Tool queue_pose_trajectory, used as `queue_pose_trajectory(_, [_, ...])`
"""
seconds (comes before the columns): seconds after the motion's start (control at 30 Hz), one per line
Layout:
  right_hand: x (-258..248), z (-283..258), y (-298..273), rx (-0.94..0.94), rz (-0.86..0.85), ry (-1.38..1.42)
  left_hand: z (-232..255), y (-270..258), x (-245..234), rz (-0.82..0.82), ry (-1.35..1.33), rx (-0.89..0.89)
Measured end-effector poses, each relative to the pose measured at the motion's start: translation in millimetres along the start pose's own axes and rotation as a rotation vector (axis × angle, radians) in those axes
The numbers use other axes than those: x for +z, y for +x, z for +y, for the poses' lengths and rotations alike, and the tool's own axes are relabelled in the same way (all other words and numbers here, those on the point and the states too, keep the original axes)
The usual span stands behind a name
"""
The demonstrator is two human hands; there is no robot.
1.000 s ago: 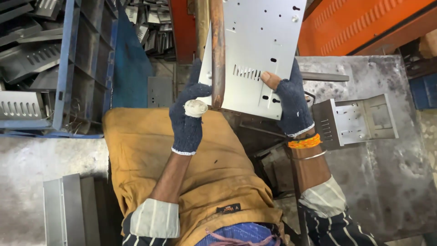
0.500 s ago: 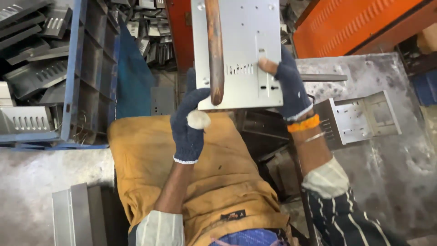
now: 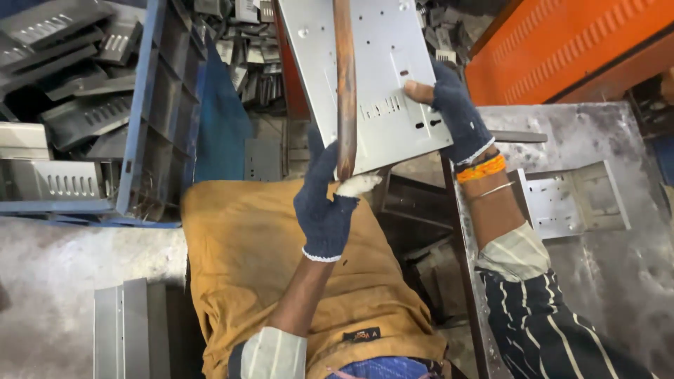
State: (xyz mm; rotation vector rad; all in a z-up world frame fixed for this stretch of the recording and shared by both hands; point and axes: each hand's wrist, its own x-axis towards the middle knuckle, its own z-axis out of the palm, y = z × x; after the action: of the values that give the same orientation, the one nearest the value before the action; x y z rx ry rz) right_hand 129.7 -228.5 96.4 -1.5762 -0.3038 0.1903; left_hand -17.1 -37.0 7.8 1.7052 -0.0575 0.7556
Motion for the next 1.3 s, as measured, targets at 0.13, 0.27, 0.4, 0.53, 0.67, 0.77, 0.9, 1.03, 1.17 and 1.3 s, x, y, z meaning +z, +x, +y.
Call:
queue_pose_trajectory(0.13, [-0.8,16.9,0.5,0.006,-0.063,0.055,5.8,-3.9,-3.0,0.033,0.032,-0.024])
queue_pose_trajectory(0.27, [8.3,8.1,-16.7,0.028,-0.017,0.047,26.8,3.8,-17.9,-0.030,-0.060,-0.037])
queue_pose_trajectory(0.4, [21.6,11.7,-16.5,-0.092,0.072,-0.104,-3.6,6.7,-26.6,-0.042,-0.546,-0.023])
queue_pose_trajectory(0.53, [38.5,-6.2,-21.6,-0.064,-0.025,0.192,-10.7,12.5,-41.1,-0.096,-0.356,-0.120])
queue_pose_trajectory(0.67, [60.4,4.1,-23.8,-0.061,0.073,0.206,-10.3,18.5,-64.7,-0.119,-0.307,-0.112])
queue_pose_trajectory(0.77, [64.5,19.4,-19.6,-0.084,0.076,0.202,-7.6,22.2,-79.3,-0.128,-0.151,-0.212])
queue_pose_trajectory(0.9, [83.1,1.0,-26.5,0.041,0.012,0.375,-20.2,16.6,-89.3,-0.128,-0.195,-0.232])
queue_pose_trajectory(1.03, [94.9,39.2,-11.3,-0.193,0.085,0.317,-19.0,29.0,-104.7,-0.104,-0.493,-0.291])
queue_pose_trajectory(1.17, [105.0,41.1,-9.1,-0.126,0.018,0.373,-27.2,26.2,-117.4,-0.131,-0.219,-0.079])
queue_pose_trajectory(1.3, [129.1,71.3,12.5,-0.186,0.178,0.247,-34.7,33.1,-133.9,-0.065,-0.407,-0.231])
